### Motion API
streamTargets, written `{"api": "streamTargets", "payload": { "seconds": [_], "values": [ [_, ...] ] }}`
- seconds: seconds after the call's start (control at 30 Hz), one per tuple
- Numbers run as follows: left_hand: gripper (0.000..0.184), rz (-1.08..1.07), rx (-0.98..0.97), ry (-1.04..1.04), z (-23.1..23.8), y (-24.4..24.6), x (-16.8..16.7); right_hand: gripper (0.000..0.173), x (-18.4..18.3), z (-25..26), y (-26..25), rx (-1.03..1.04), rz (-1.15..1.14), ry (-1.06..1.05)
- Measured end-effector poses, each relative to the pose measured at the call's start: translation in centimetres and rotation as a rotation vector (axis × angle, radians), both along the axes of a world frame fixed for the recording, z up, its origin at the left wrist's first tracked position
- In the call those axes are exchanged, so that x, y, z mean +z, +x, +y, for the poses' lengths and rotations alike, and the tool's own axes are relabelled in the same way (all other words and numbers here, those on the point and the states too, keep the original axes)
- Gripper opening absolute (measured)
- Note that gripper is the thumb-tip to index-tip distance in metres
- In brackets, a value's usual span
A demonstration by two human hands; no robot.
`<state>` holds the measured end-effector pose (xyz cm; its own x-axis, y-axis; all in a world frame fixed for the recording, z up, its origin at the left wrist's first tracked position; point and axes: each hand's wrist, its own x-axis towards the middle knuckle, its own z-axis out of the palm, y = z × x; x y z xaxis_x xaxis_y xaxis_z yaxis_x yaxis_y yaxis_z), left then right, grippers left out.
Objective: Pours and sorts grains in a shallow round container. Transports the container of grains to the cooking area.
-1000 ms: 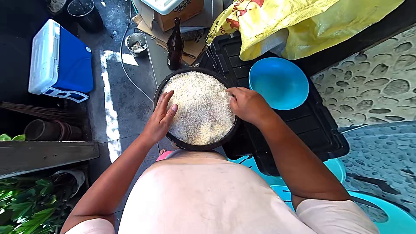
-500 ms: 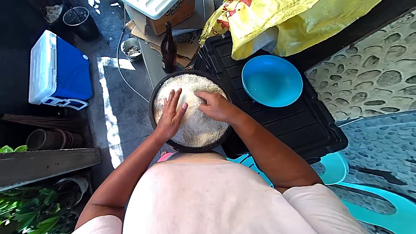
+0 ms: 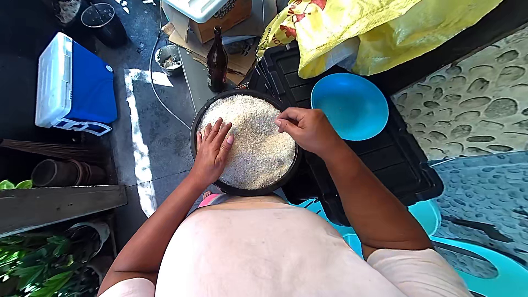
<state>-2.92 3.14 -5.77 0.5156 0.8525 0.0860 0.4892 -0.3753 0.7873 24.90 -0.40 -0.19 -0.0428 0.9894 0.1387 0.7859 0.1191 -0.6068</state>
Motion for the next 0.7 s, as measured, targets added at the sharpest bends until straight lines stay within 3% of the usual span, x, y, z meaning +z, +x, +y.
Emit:
{"api": "streamTargets", "payload": {
  "seconds": [0.17,0.43,0.53,0.7],
  "values": [
    [0.061,0.034,-0.061,0.134,0.2,-0.3,-0.6,0.022,-2.6,-1.1,0.8,0.034,-0.321,-0.059],
    [0.060,0.039,-0.091,0.251,0.0,0.2,-1.7,0.029,-4.9,-2.3,-2.1,-0.019,-0.373,-0.305],
    [0.060,0.048,-0.091,0.250,0.0,0.2,-1.8,0.034,-4.5,-1.0,-3.4,0.027,-0.285,-0.348],
    [0.060,-0.010,-0.068,0.255,-0.1,0.0,-1.8,0.038,-0.4,-0.3,-3.8,0.201,0.212,-0.192]
  ]
}}
